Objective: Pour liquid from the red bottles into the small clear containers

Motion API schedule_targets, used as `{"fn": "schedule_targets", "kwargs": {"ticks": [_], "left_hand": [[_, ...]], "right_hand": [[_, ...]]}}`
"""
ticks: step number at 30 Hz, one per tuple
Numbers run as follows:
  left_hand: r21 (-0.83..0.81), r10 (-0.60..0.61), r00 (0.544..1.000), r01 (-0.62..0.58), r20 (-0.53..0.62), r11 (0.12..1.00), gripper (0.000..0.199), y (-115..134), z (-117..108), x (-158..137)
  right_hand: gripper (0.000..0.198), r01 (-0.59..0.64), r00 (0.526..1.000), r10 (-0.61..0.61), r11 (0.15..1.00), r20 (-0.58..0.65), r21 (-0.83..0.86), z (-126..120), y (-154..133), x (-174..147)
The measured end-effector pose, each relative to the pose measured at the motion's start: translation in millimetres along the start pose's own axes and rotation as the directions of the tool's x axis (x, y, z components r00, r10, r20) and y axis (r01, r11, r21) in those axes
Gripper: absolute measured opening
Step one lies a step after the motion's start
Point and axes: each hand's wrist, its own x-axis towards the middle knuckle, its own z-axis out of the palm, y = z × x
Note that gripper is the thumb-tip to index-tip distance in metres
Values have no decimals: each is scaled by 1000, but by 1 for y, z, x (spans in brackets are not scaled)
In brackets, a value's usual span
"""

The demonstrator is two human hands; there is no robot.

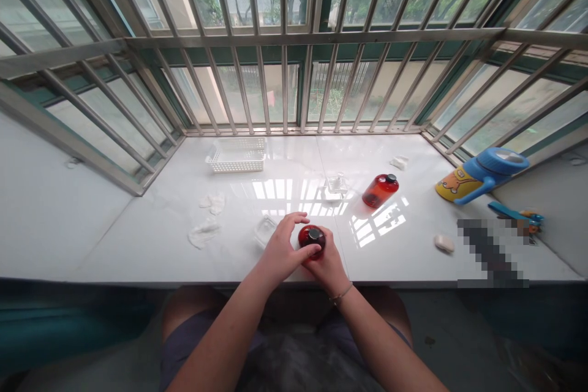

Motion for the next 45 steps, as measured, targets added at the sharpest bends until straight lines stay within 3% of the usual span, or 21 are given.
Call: {"fn": "schedule_targets", "kwargs": {"ticks": [2, 4, 10, 14, 17, 18, 20, 23, 28, 31, 40, 45], "left_hand": [[21, 16, 998, -18, 55, 1000, 51, 1, 0, 1], [29, 20, 997, -22, 77, 999, 39, 2, 1, 1], [14, 28, 998, -27, -50, 1000, 25, 4, 9, 4], [14, 0, 996, 2, -86, 1000, 37, 4, 10, 5], [45, 14, 1000, -14, -4, 999, 66, 4, 5, 4], [55, 30, 999, -32, 38, 998, 67, 4, 3, 4], [67, 52, 995, -58, 87, 996, 51, 5, 0, 3], [71, 48, 998, -51, 45, 996, 31, 5, -2, 4], [79, 77, 994, -84, 81, 993, 49, 5, -5, 6], [88, 78, 991, -88, 112, 992, 39, 5, -6, 7], [74, 70, 997, -67, -27, 995, 26, 7, 5, 11], [62, 24, 1000, -23, -2, 998, 50, 7, 1, 12]], "right_hand": [[71, 11, 1000, -11, 1000, -4, 6, 0, 1, 0], [71, 15, 1000, -15, 1000, -10, 17, 1, 1, 0], [69, 18, 1000, -17, 999, -12, 40, 2, -2, 1], [71, 8, 1000, -8, 1000, -16, 25, 1, -1, 1], [72, -5, 1000, 5, 1000, -8, 4, 1, 1, 0], [72, -1, 1000, 1, 1000, -8, 7, 1, 1, 0], [72, 10, 1000, -9, 1000, -12, 19, 1, 2, 0], [72, 11, 1000, -11, 999, -13, 31, 2, 2, 0], [71, 18, 1000, -18, 1000, -12, 23, 2, 1, 0], [70, 19, 1000, -19, 999, -15, 30, 2, 0, 0], [72, 2, 1000, -2, 999, -14, 36, 2, 0, 1], [71, 0, 1000, 0, 1000, -13, 9, 1, 1, 0]]}}
